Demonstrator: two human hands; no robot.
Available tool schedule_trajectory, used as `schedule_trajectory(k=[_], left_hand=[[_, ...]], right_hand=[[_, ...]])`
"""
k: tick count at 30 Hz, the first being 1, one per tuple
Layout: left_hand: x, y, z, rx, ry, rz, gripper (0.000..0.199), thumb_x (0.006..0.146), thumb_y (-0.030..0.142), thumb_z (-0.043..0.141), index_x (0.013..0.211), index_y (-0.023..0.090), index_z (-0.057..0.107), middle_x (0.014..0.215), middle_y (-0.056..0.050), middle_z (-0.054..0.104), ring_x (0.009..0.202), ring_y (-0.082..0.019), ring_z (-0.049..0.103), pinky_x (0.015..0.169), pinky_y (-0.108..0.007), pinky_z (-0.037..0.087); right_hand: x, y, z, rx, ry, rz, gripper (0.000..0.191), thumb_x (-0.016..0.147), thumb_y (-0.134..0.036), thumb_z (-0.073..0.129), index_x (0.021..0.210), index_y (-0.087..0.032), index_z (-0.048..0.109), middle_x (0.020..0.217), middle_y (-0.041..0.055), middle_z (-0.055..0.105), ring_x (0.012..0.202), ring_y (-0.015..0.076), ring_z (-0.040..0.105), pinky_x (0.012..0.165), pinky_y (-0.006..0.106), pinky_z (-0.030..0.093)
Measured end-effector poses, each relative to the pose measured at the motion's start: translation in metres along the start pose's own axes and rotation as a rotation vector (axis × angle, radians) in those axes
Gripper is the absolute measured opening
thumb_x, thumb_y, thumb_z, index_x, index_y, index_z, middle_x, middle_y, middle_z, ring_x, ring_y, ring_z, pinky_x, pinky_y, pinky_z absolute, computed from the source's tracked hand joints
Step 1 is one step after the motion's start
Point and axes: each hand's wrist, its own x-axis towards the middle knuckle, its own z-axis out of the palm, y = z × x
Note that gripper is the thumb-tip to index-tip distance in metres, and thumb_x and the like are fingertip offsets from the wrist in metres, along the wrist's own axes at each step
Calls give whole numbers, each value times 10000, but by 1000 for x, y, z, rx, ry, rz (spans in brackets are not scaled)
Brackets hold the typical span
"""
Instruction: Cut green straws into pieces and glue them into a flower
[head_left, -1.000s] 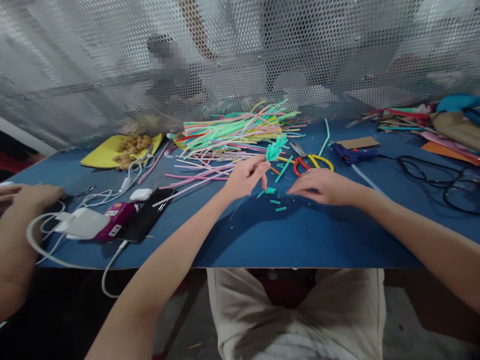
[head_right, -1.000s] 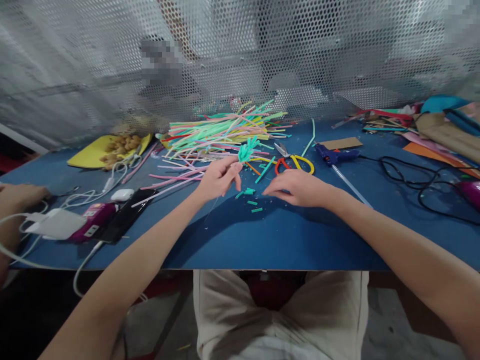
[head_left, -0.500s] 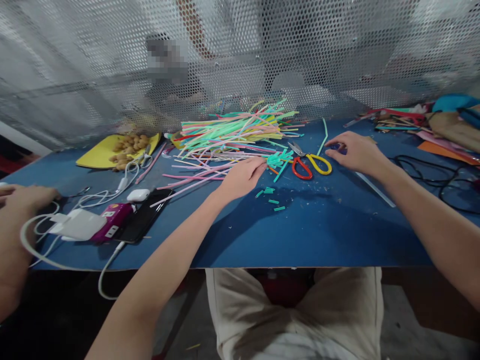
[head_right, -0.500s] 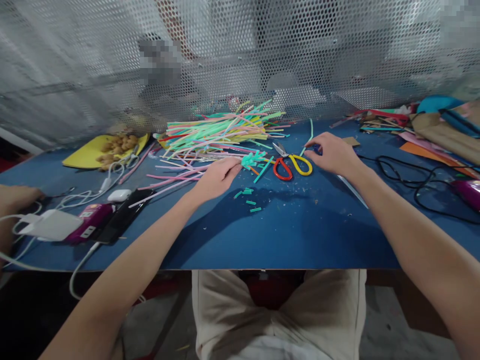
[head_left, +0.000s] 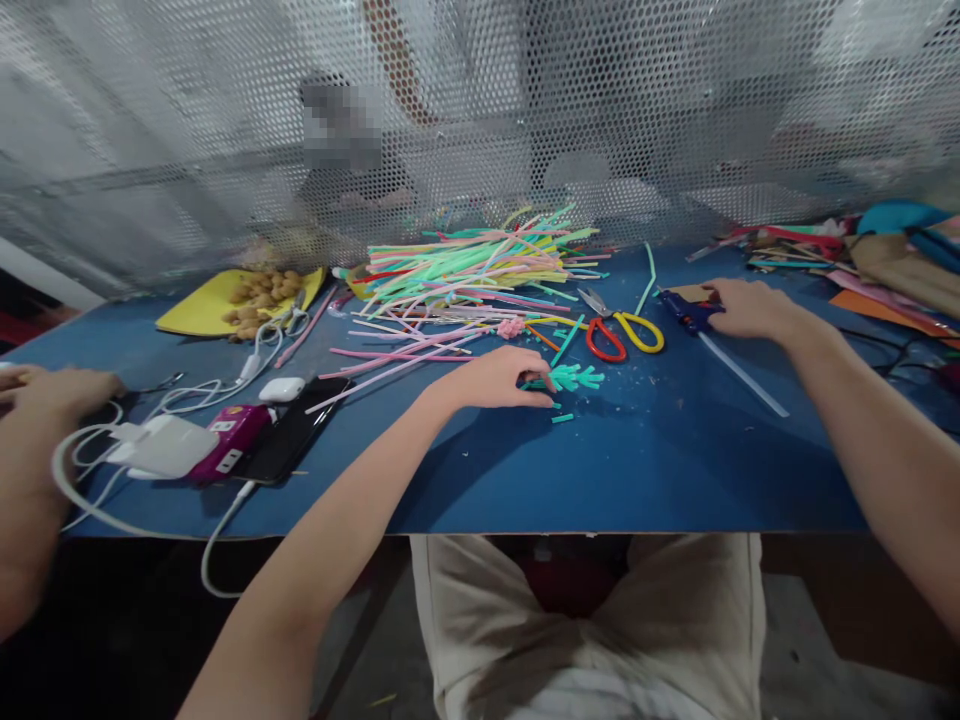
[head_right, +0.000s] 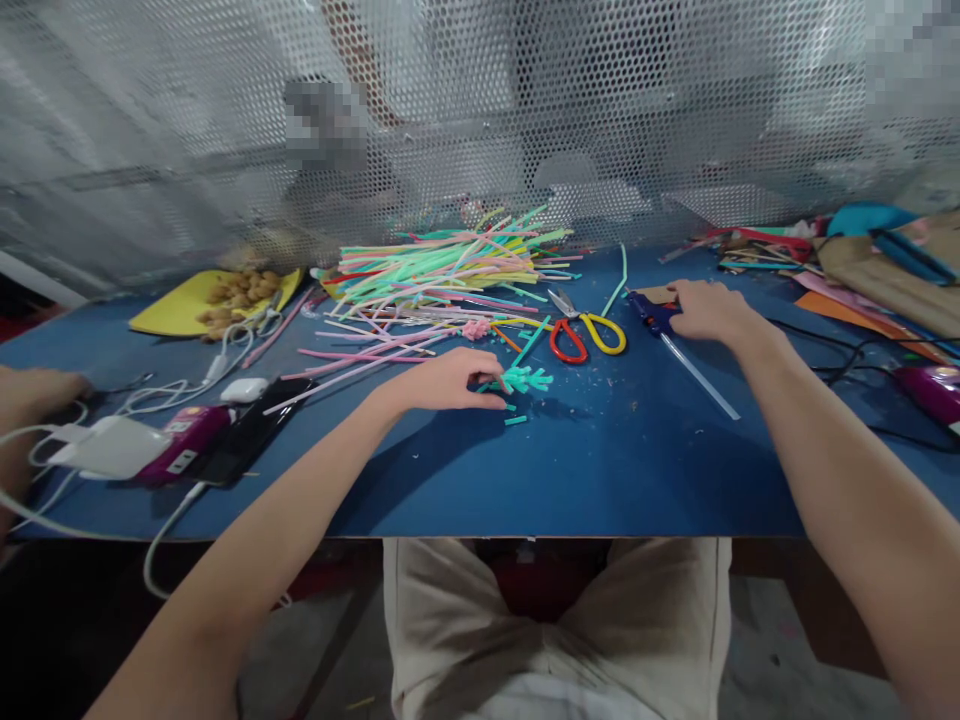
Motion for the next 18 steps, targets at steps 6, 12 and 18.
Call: schedule_trajectory(k=[6, 12, 18], left_hand=[[3, -4, 9, -59, -103, -39, 228, 937, 407, 683, 891, 190, 734, 822, -18, 613, 773, -151, 582, 701, -274, 402], [6, 1, 12, -137, 112, -86, 230, 968, 404, 636, 958, 179, 680, 1004, -61, 664, 820, -149, 598, 742, -278, 453], [13, 11, 14, -319, 718, -292, 337, 930, 505, 665, 919, 168, 674, 856, -27, 699, 711, -121, 587, 609, -235, 437]], right_hand=[[2, 2, 4, 39, -85, -87, 453, 732, -125, 653, 1180, -154, 714, 1220, 208, 719, 1036, 297, 632, 850, 379, 433], [-1, -10, -6, 165, 76, -31, 463, 846, -182, 629, 1299, -85, 629, 1229, 243, 705, 1011, 268, 623, 893, 370, 430], [-24, -47, -29, 768, 309, -114, 405, 1014, -517, 504, 1069, -150, 665, 875, 133, 700, 594, 139, 497, 608, 332, 412]])
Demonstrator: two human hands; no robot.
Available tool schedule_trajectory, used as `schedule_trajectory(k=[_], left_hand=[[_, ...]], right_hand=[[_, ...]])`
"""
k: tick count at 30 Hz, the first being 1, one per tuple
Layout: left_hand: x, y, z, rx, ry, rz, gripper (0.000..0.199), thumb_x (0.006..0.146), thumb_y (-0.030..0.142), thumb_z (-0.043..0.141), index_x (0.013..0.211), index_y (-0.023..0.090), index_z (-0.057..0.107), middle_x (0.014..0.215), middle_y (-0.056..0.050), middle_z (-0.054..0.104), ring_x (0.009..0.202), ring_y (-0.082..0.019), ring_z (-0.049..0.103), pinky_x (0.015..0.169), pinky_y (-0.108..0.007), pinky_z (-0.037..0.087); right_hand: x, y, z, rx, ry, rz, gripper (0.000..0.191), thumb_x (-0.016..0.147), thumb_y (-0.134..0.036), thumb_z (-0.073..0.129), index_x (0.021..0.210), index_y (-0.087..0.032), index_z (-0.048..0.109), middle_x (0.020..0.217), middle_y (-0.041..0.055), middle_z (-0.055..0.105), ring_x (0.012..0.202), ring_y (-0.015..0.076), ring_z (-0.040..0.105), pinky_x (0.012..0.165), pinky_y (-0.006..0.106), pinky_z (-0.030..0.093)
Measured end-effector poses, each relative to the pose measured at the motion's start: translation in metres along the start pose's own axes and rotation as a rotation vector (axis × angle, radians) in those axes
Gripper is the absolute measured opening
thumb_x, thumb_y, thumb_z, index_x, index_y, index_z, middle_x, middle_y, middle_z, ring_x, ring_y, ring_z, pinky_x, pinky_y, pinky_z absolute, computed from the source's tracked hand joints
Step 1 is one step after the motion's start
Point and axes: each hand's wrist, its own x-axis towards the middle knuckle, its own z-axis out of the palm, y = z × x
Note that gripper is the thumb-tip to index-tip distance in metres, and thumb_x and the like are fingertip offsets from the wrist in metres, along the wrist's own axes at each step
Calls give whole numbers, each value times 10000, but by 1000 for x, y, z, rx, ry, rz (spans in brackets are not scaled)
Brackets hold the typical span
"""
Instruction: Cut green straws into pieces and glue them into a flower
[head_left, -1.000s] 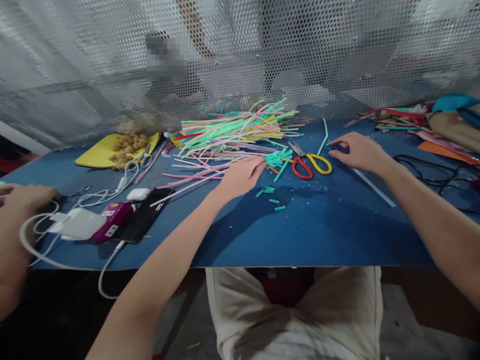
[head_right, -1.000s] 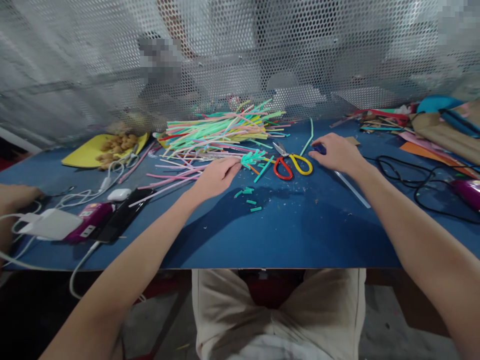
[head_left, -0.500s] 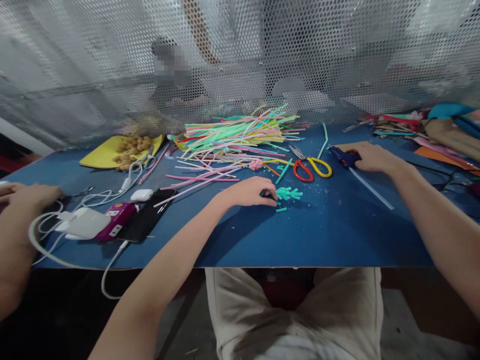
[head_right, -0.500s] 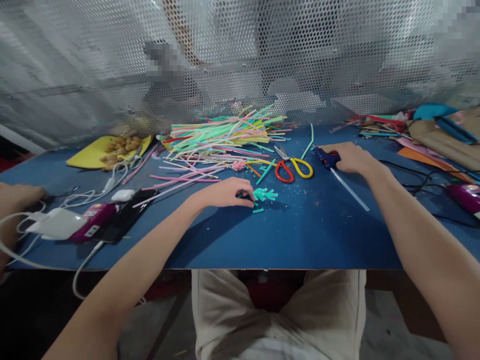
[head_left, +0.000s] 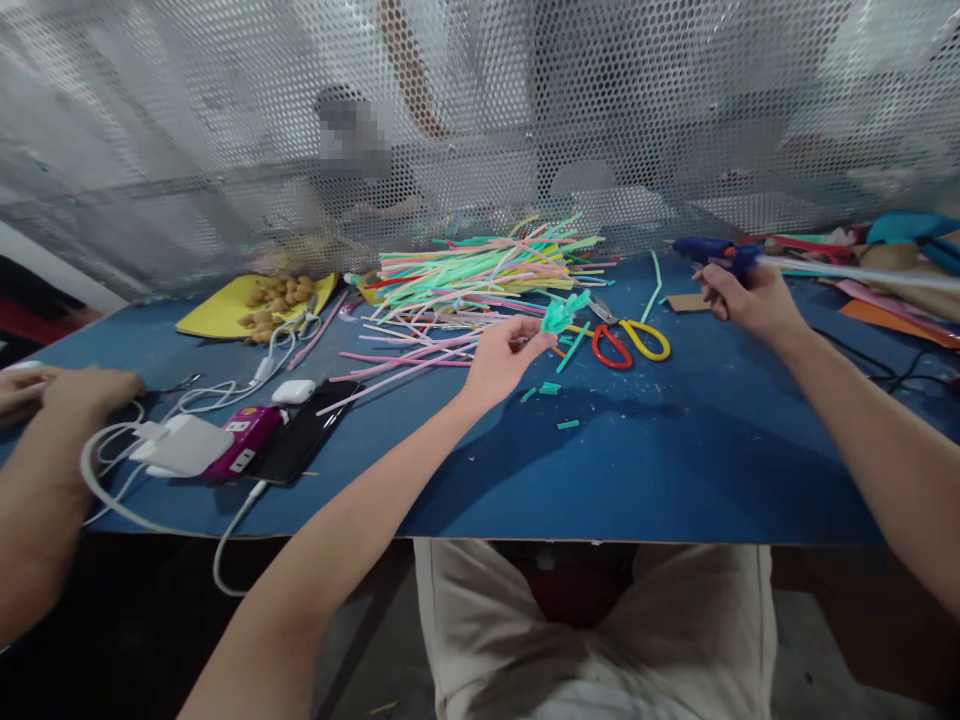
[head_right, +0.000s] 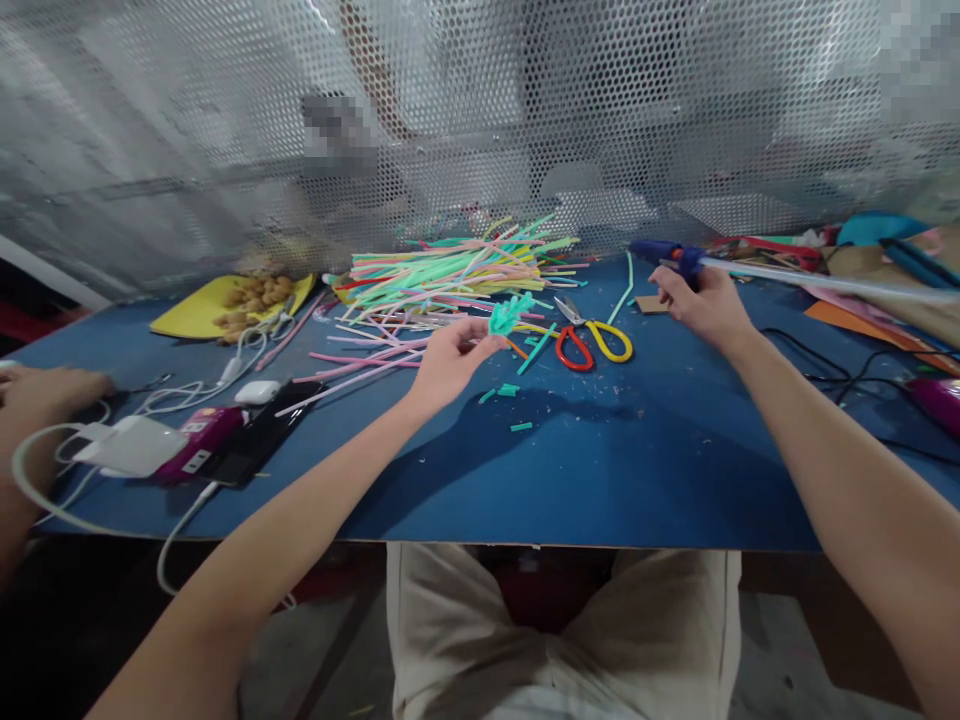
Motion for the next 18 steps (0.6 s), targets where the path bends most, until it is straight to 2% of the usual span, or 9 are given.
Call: schedule_trajectory(k=[2, 4, 7, 10, 13, 15, 16, 18], left_hand=[[-1, 2, 0, -20, 111, -5, 334, 905, 505, 702, 929, 174, 674, 864, -27, 714, 690, -112, 595, 584, -227, 425], [-2, 4, 0, -56, 173, 16, 331, 882, 492, 738, 977, 187, 653, 903, -35, 730, 710, -115, 626, 567, -221, 413], [-2, 7, 0, -122, 238, 33, 391, 865, 484, 768, 1099, 215, 607, 868, -20, 732, 651, -100, 609, 531, -215, 375], [-1, 12, -4, -150, 298, 31, 459, 821, 486, 814, 1135, 229, 599, 706, 41, 662, 491, -62, 424, 476, -224, 281], [1, 19, -10, -81, 329, 65, 363, 778, 490, 847, 846, 207, 630, 539, 91, 441, 472, -57, 241, 471, -247, 180], [2, 21, -14, -10, 330, 93, 441, 790, 490, 833, 640, 188, 549, 505, 90, 278, 492, -65, 184, 490, -261, 152], [2, 22, -15, 19, 324, 103, 469, 810, 491, 814, 600, 184, 528, 506, 87, 234, 497, -69, 179, 498, -265, 154], [1, 22, -17, 78, 305, 137, 398, 864, 480, 766, 648, 188, 605, 507, 81, 256, 498, -80, 215, 510, -264, 188]], right_hand=[[-10, -16, 5, 317, -123, -111, 377, 974, -549, 589, 986, -179, 661, 749, 71, 663, 492, 111, 457, 500, 303, 364], [-21, -29, 11, 488, -231, -180, 382, 959, -562, 618, 939, -184, 670, 759, 78, 689, 482, 114, 498, 459, 292, 362], [-34, -41, 23, 606, -358, -159, 433, 976, -588, 576, 942, -168, 676, 824, 116, 732, 545, 142, 593, 448, 282, 401], [-45, -47, 35, 673, -430, -181, 473, 966, -611, 580, 878, -155, 669, 824, 125, 732, 589, 157, 633, 466, 279, 452], [-53, -54, 43, 714, -437, -217, 491, 981, -613, 546, 841, -156, 656, 787, 106, 719, 548, 142, 604, 468, 282, 458], [-59, -60, 47, 735, -429, -239, 483, 993, -604, 528, 852, -158, 653, 772, 91, 711, 519, 131, 579, 467, 286, 448], [-62, -63, 48, 743, -421, -250, 477, 996, -599, 526, 856, -160, 651, 777, 87, 711, 513, 129, 574, 468, 288, 445], [-68, -70, 51, 756, -394, -273, 463, 997, -589, 534, 848, -166, 646, 797, 84, 712, 513, 127, 573, 467, 293, 444]])
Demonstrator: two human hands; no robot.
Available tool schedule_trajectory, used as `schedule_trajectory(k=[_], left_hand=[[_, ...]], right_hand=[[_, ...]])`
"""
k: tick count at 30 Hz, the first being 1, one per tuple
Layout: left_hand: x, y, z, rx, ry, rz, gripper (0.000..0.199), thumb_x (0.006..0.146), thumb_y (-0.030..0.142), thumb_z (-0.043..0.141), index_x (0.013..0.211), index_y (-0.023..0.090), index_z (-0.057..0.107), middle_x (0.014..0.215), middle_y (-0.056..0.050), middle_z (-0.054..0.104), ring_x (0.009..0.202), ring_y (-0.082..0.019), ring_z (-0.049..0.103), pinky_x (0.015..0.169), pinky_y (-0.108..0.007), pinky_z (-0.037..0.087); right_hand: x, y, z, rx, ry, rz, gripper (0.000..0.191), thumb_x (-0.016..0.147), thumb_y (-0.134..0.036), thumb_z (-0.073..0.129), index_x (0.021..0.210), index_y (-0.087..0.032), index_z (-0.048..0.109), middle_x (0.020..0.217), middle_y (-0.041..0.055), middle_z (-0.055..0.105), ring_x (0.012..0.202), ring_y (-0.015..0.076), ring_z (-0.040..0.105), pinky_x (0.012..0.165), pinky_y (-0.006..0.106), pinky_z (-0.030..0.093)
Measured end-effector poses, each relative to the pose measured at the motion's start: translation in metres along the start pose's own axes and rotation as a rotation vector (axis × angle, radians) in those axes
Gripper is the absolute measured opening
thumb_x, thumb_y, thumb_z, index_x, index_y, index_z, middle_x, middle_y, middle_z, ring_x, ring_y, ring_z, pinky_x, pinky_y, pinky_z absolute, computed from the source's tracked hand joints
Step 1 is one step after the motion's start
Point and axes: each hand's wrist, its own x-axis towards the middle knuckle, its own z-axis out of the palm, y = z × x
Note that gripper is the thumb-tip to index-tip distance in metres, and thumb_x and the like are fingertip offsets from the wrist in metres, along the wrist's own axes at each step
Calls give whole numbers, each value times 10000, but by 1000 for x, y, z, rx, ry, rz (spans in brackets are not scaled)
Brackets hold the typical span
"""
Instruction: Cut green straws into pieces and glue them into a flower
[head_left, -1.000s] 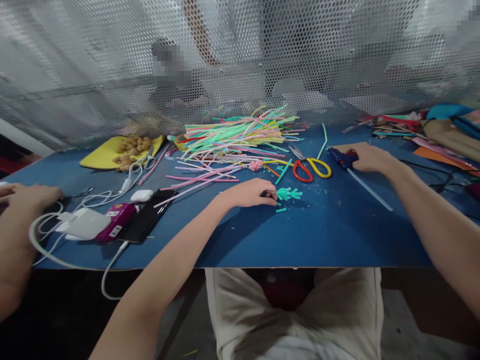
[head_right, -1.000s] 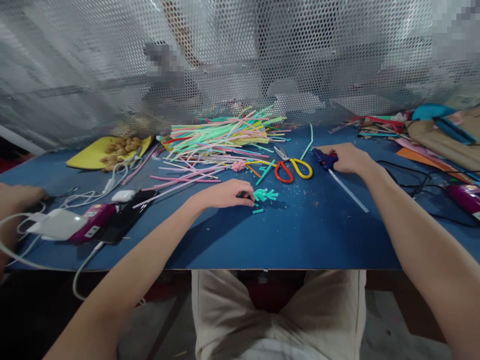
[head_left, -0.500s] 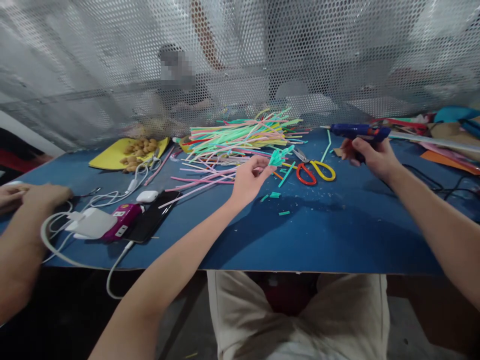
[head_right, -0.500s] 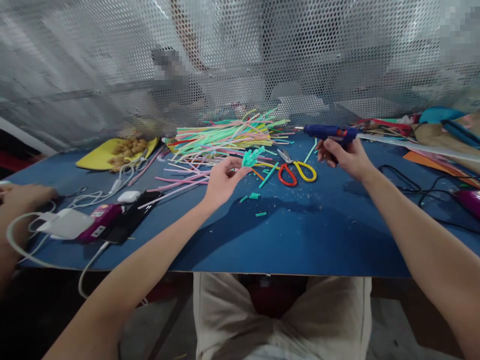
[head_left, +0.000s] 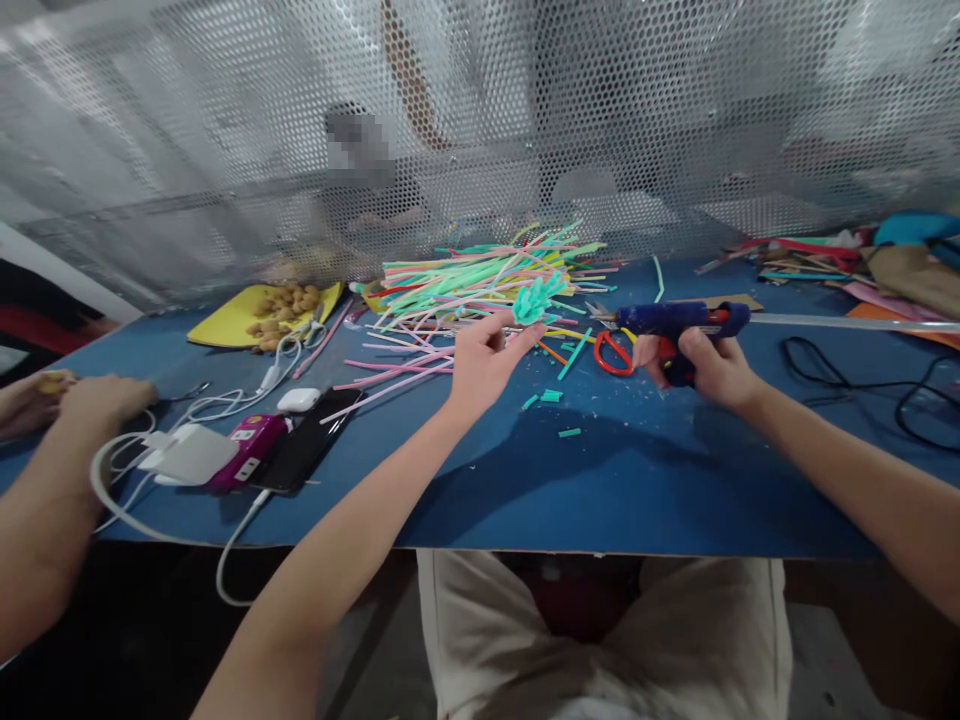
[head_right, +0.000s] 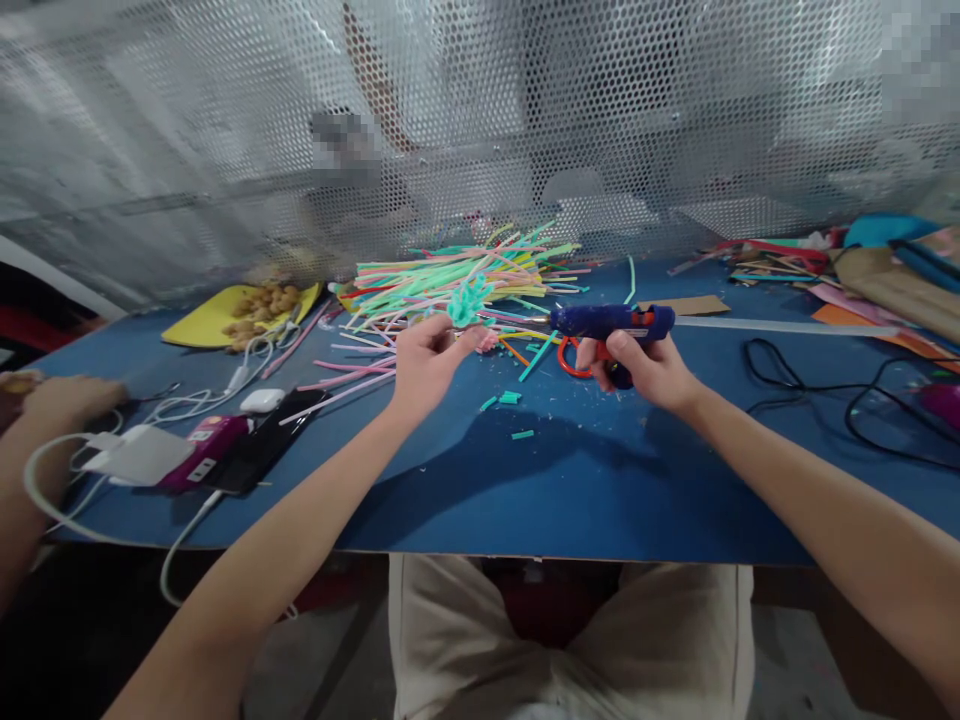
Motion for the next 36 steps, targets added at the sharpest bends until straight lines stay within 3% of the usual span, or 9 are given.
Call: schedule_trajectory(k=[4, 7, 11, 16, 22, 31, 36], left_hand=[[-5, -1, 0, 122, -68, 199, 181, 943, 363, 680, 930, 197, 751, 682, 16, 607, 566, -99, 435, 570, -255, 315], [-8, -1, 3, 118, -25, 278, 134, 953, 277, 648, 943, 194, 753, 824, -19, 713, 608, -98, 523, 577, -243, 347], [-9, -3, 4, 96, 71, 338, 111, 944, 239, 656, 937, 192, 756, 831, -8, 727, 541, -73, 473, 517, -229, 331], [-8, -4, -3, 227, 192, 634, 155, 976, 244, 644, 925, 229, 789, 851, -27, 687, 754, -117, 605, 641, -245, 437], [-7, 5, -9, 463, 292, 917, 148, 959, 273, 696, 941, 365, 811, 647, 19, 497, 608, -115, 449, 631, -290, 347], [-11, 11, -6, 363, 348, 925, 215, 862, 260, 808, 1052, 356, 783, 668, 35, 510, 613, -123, 424, 624, -313, 312], [-15, 3, -4, 402, 312, 878, 115, 897, 318, 773, 990, 379, 800, 645, 22, 504, 605, -131, 439, 628, -321, 310]], right_hand=[[-3, -3, 11, -35, 8, -58, 423, 1001, -546, 555, 849, -168, 670, 726, 52, 660, 511, 126, 564, 486, 305, 453], [-3, -3, 12, -70, -10, -64, 441, 990, -582, 552, 854, -187, 696, 675, 35, 621, 495, 133, 548, 481, 317, 434], [-3, -3, 12, -88, 0, -70, 440, 979, -599, 554, 823, -215, 702, 726, 51, 646, 473, 129, 520, 462, 329, 416], [-4, -4, 15, -46, -6, -88, 443, 977, -603, 551, 822, -218, 706, 736, 64, 657, 467, 140, 515, 441, 338, 415], [-8, -2, 17, 32, -45, -147, 425, 1009, -541, 513, 844, -190, 689, 686, 46, 634, 460, 138, 534, 424, 312, 428], [-10, -2, 14, 22, -111, -147, 461, 1011, -563, 468, 836, -191, 675, 649, 34, 598, 467, 152, 524, 442, 314, 390], [-10, -4, 13, -20, -111, -102, 495, 990, -590, 453, 739, -216, 661, 598, 44, 587, 518, 189, 524, 574, 380, 447]])
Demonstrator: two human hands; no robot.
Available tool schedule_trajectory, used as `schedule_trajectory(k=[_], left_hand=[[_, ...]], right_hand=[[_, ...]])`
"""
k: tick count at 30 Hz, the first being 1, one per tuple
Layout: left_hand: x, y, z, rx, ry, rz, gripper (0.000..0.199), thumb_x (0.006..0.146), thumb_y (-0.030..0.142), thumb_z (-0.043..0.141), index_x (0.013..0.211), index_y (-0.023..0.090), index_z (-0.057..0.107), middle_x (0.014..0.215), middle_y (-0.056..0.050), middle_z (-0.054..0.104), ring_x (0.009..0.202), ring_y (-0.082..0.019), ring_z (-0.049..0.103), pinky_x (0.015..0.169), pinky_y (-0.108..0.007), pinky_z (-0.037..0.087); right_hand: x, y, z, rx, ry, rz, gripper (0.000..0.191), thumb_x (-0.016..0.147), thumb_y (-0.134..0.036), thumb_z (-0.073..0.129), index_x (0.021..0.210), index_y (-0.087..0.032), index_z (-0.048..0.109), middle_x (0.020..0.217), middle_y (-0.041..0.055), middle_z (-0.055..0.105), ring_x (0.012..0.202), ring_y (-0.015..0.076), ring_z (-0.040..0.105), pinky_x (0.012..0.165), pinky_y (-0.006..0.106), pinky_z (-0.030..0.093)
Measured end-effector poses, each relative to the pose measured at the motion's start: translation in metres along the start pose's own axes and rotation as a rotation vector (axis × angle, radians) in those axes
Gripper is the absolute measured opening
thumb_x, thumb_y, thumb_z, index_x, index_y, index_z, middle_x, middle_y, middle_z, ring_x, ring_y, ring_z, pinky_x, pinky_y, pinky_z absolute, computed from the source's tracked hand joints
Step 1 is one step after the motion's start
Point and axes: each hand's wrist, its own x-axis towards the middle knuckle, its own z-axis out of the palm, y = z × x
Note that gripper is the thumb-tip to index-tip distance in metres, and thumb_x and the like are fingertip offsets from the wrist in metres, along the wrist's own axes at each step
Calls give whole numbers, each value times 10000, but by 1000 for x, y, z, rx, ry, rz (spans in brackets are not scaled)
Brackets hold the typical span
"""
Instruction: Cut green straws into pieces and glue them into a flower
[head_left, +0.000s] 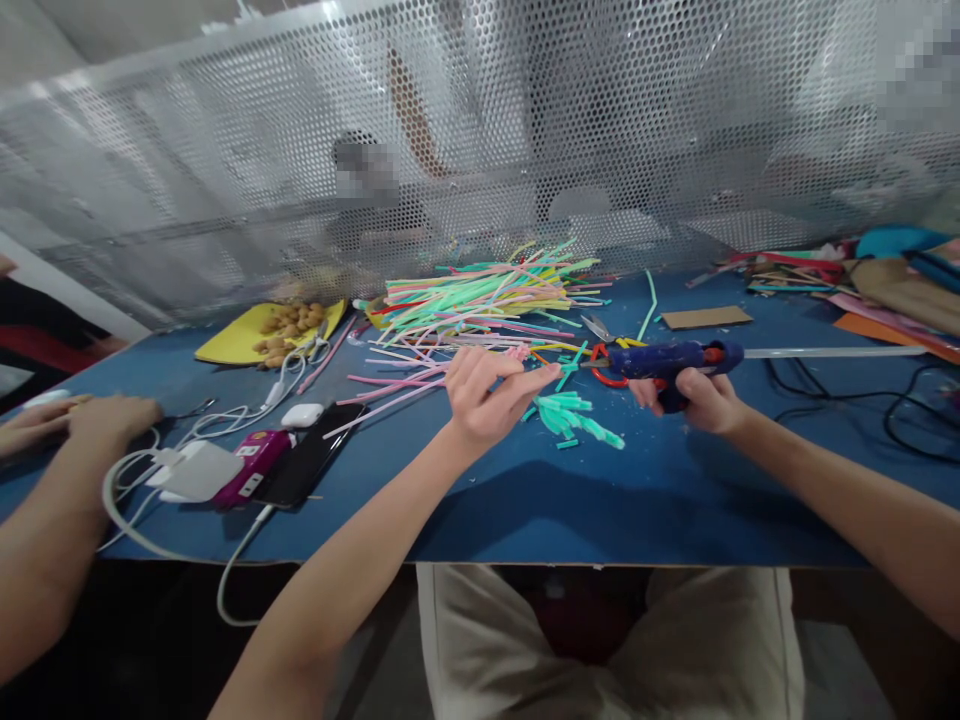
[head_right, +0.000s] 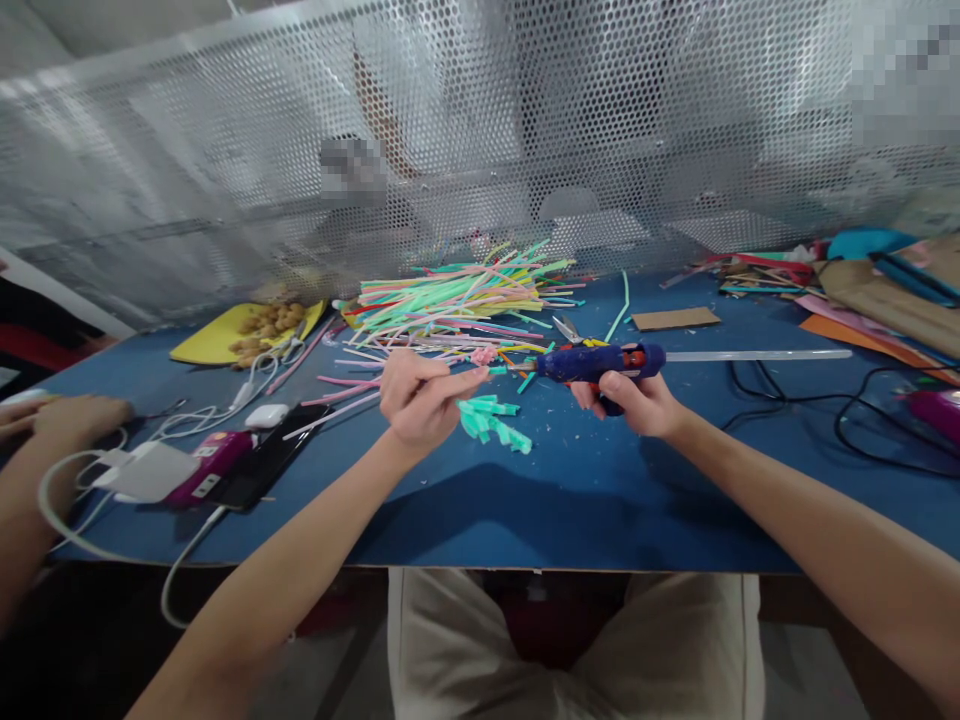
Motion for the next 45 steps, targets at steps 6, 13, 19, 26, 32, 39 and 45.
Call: schedule_trajectory(k=[6, 13, 19, 26, 32, 39, 45], left_hand=[[-7, -1, 1, -39, -18, -64, 61, 905, 345, 765, 940, 383, 796, 635, 29, 490, 598, -123, 445, 640, -329, 290], [-9, -1, 2, -46, -27, -65, 78, 895, 332, 777, 950, 381, 802, 637, 27, 486, 612, -127, 461, 646, -330, 288], [-5, 0, 2, -3, -29, -43, 80, 897, 325, 771, 950, 376, 803, 638, 22, 504, 597, -130, 453, 638, -332, 304], [1, 5, -1, -73, -43, -123, 90, 913, 283, 747, 973, 331, 794, 680, 16, 578, 640, -132, 518, 649, -302, 385], [6, 2, 3, -192, -184, -482, 247, 1001, 395, 605, 904, 222, 752, 740, -13, 564, 680, -143, 500, 629, -279, 400], [7, -12, 10, -295, -385, -767, 411, 944, 482, 676, 691, 177, 569, 643, 34, 437, 590, -104, 370, 574, -259, 304], [8, -4, 9, -436, -339, -846, 308, 900, 510, 721, 926, 203, 743, 819, -9, 657, 569, -87, 399, 554, -243, 316]], right_hand=[[2, 0, 0, -6, 12, -14, 509, 983, -592, 451, 668, -229, 620, 536, 49, 568, 581, 223, 548, 749, 453, 497], [1, 1, 0, -19, -1, -28, 514, 1002, -574, 442, 649, -224, 578, 544, 48, 551, 594, 208, 527, 674, 408, 464], [1, 2, -1, -21, 4, -29, 512, 1004, -567, 434, 646, -230, 576, 536, 51, 544, 593, 217, 529, 631, 403, 452], [4, 5, 0, -108, 98, 53, 445, 1003, -548, 514, 747, -221, 676, 643, 45, 634, 500, 168, 522, 494, 338, 410], [18, 33, -54, -1001, 367, 250, 349, 908, -573, 634, 962, -233, 690, 831, 94, 695, 785, 290, 655, 668, 395, 513], [1, 75, -119, -1261, 319, 740, 521, 749, -254, 696, 1245, -146, 579, 1276, 276, 591, 1209, 479, 529, 949, 636, 442], [15, 46, -94, -1132, 346, 232, 488, 851, -207, 660, 1334, -233, 595, 1251, 169, 665, 1120, 350, 591, 935, 530, 485]])
